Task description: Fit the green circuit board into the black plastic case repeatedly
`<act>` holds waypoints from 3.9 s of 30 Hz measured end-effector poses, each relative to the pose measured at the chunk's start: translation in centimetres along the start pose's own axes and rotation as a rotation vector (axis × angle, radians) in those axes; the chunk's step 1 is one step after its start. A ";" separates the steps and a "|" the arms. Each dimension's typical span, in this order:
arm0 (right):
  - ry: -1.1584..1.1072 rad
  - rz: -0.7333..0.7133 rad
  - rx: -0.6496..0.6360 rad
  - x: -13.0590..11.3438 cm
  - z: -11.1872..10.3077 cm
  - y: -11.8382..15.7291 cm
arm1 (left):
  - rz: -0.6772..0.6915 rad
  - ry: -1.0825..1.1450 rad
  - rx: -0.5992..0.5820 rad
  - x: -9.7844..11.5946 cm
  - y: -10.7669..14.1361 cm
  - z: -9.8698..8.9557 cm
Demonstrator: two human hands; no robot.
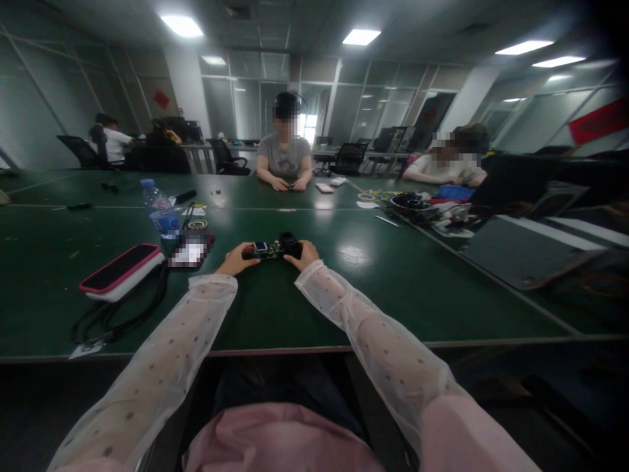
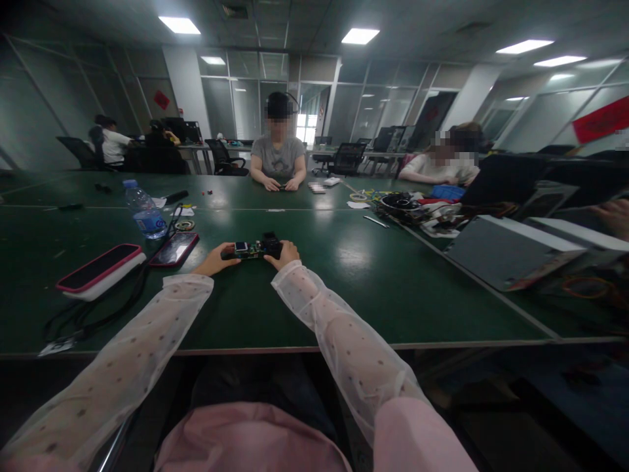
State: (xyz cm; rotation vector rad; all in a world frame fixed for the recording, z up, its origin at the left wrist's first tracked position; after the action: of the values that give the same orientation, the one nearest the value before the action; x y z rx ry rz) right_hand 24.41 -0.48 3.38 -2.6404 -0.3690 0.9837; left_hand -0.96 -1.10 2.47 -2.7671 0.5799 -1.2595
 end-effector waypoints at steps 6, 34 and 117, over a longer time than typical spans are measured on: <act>0.033 0.010 -0.019 -0.1 0.1 0.1 | 0.004 0.024 -0.001 0.3 0.1 0.0; -0.032 -0.059 0.093 -0.9 -1.1 0.2 | 0.135 0.166 -0.043 1.1 -0.1 -0.1; -0.177 -0.201 -0.202 -4.9 2.2 0.9 | 0.093 0.000 -0.041 1.3 0.4 -0.1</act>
State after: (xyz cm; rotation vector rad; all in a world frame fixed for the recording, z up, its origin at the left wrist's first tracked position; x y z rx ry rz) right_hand 19.43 -2.57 4.34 -2.6293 -0.7975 1.1688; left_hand -0.35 -1.89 3.39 -2.7365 0.7335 -1.2425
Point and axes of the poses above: each hand's wrist, its own y-axis away from the middle knuckle, its own z-axis out of the palm, x = y × z, the point moved 9 cm from there along -y, towards the middle knuckle, and after that the axes turned 9 degrees about -x, right-handed, at the moved point
